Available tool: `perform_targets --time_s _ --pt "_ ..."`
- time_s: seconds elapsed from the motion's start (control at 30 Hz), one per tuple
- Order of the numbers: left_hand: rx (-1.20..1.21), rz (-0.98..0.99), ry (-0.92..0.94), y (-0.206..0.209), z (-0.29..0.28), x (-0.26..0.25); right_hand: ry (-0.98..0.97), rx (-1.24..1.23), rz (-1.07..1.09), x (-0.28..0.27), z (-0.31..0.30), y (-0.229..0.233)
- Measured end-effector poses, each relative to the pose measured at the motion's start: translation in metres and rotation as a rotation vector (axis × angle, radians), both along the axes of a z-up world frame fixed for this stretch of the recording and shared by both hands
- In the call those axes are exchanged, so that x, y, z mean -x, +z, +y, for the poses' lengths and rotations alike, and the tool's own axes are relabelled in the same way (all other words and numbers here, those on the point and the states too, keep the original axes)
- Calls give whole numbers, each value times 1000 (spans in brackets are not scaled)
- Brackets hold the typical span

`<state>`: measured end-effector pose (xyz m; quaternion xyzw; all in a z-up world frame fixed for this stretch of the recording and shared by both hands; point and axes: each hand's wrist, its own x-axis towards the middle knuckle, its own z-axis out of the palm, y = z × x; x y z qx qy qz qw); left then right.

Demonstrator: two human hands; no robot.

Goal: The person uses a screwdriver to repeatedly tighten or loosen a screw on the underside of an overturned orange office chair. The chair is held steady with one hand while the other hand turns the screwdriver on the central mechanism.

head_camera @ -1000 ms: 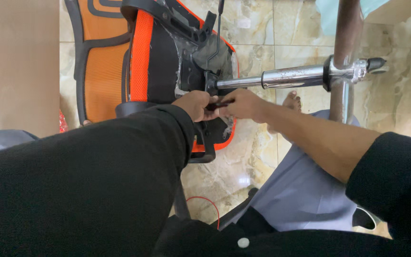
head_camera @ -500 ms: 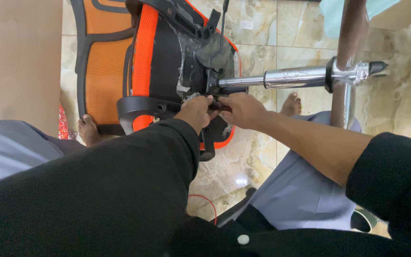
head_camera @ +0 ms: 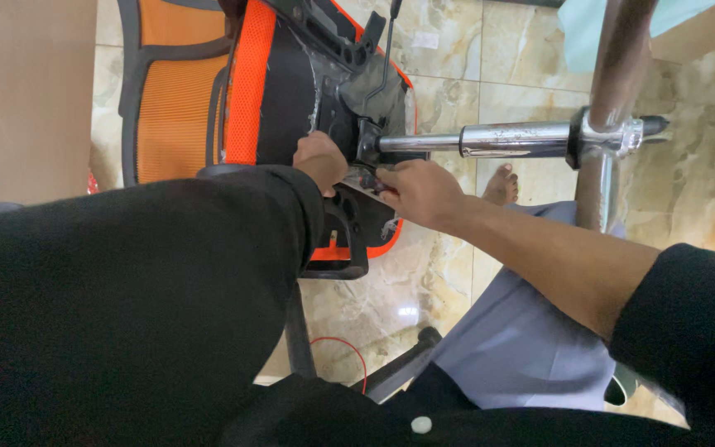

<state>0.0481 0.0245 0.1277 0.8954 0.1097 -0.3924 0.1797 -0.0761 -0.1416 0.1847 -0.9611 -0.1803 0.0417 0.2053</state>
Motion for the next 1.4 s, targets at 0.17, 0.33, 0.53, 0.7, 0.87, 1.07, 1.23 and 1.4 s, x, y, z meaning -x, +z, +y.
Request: perform_targets --time_s 0.17,0.33,0.53,0.7,0.87,1.07,1.23,1.4 --pt "-53 -450 -946 2 14 11 -137 -161 67 0 -6 -5" --pt "-34 -355 -980 -10 16 4 -642 -638 938 -17 -8 3" --pt "-54 -711 -846 -25 18 33 -655 -501 1134 -15 -3 8" --pt "-97 -759 -702 -22 24 46 -580 -366 1057 -20 -5 2" --pt "3 -790 -591 -31 19 64 -519 -288 1032 -21 -12 -7" --pt "72 -829 -731 -36 34 83 -220 27 689 -17 -24 -18" --pt "86 -750 -814 -23 42 87 -205 97 630 -18 -24 -23" --pt "37 -867 -799 -6 43 94 -283 52 693 -16 -15 -21"
